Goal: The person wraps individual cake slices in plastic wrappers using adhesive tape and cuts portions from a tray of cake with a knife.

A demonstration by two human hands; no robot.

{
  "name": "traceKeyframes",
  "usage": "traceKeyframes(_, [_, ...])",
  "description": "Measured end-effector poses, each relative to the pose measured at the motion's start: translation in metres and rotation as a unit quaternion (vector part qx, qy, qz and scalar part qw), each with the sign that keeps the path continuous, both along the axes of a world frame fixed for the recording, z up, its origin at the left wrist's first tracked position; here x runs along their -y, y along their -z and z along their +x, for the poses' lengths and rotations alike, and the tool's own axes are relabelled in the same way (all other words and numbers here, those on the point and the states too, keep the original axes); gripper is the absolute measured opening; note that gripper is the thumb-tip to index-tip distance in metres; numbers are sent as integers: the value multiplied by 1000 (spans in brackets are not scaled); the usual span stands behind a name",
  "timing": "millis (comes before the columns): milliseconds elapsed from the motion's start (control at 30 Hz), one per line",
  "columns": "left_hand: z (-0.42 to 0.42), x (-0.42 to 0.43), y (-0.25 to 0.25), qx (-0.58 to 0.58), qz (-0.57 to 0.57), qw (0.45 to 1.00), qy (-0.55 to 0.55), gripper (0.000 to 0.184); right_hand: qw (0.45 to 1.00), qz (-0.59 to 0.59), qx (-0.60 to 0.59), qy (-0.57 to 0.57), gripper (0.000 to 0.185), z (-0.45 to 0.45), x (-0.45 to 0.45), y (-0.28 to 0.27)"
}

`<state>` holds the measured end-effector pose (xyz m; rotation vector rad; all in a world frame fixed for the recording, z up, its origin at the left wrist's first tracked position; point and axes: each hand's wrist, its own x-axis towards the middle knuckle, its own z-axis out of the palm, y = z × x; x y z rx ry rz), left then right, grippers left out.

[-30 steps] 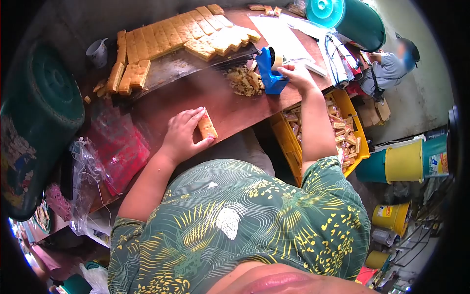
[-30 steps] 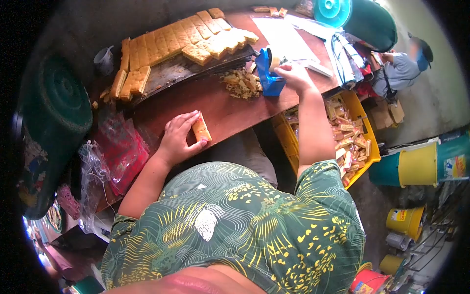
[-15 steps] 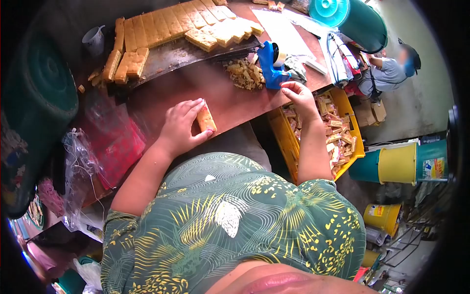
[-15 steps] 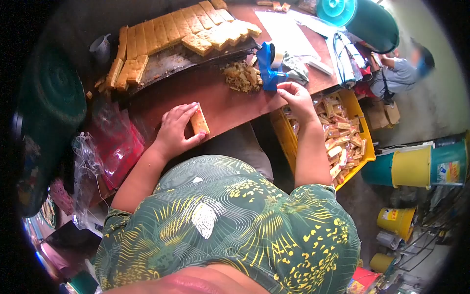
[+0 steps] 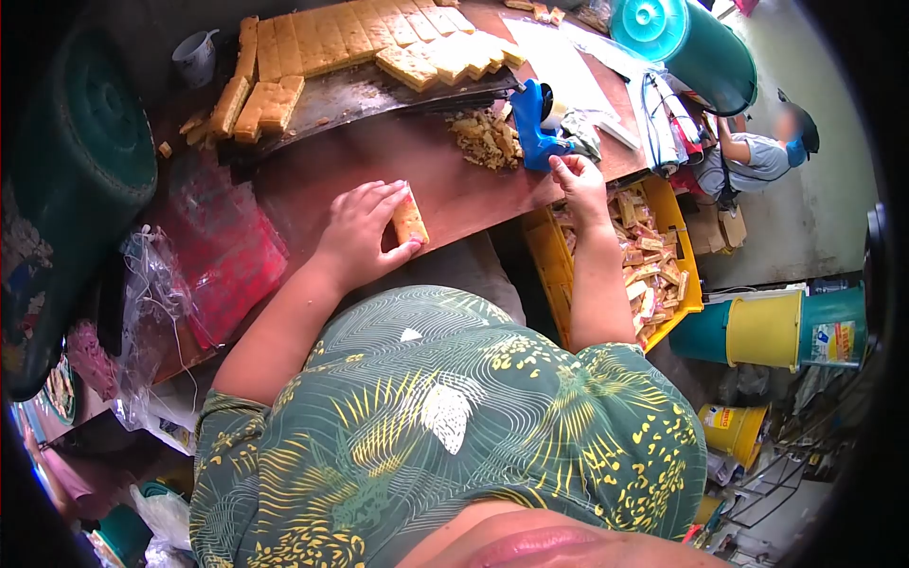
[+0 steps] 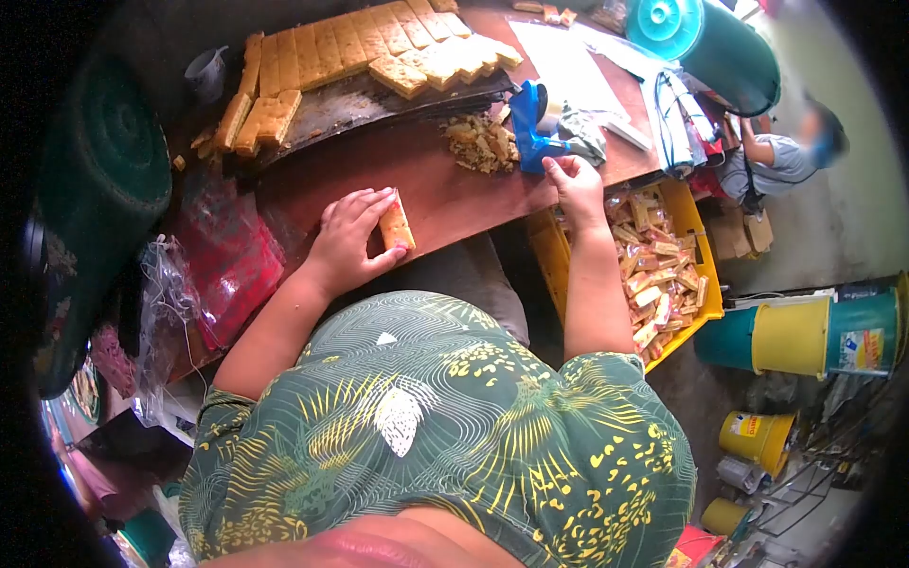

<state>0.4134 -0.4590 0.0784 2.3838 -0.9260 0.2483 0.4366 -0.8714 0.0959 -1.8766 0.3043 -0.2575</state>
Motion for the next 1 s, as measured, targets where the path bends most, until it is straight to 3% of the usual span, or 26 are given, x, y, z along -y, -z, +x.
traceKeyframes(267, [0, -1, 4, 9, -6, 1000, -2, 75, 995, -96, 25, 16, 29, 1, 11, 8])
traceKeyframes(300, [1, 0, 5, 15, -9, 1000, 1, 74, 967, -250, 21, 47, 30, 0, 13, 6])
traceKeyframes(367, [1, 0, 7, 23, -15, 1000, 0, 74, 840, -535, 15, 95, 32, -4, 11, -2])
traceKeyframes(500, [-1, -2, 8, 13, -42, 999, 0, 79, 960, -267, -78, 29, 29, -13, 15, 1])
traceKeyframes(533, [-3, -2, 8, 11, -46, 999, -6, 80, 974, -227, -8, -24, 28, -22, -19, -8])
traceKeyframes(567, [-2, -1, 8, 8, -49, 999, -8, 81, 984, -161, -21, -71, 18, -25, -48, -11])
traceKeyframes(633, [0, -1, 10, 10, -54, 998, -5, 85, 968, -119, 15, -220, 7, -41, -105, -13])
traceKeyframes(700, [0, -1, 9, -4, -55, 998, -5, 86, 934, -91, 40, -343, 11, -55, -152, -19])
traceKeyframes(733, [0, -2, 9, -10, -56, 998, -6, 87, 928, -11, 12, -371, 13, -58, -168, -16])
traceKeyframes(867, [-1, -3, 11, -14, -68, 998, 6, 91, 950, -36, 51, -305, 19, -29, -192, 14])
traceKeyframes(1000, [8, -2, 3, -49, -75, 996, 4, 94, 954, -80, 21, -287, 39, -14, -188, 26])
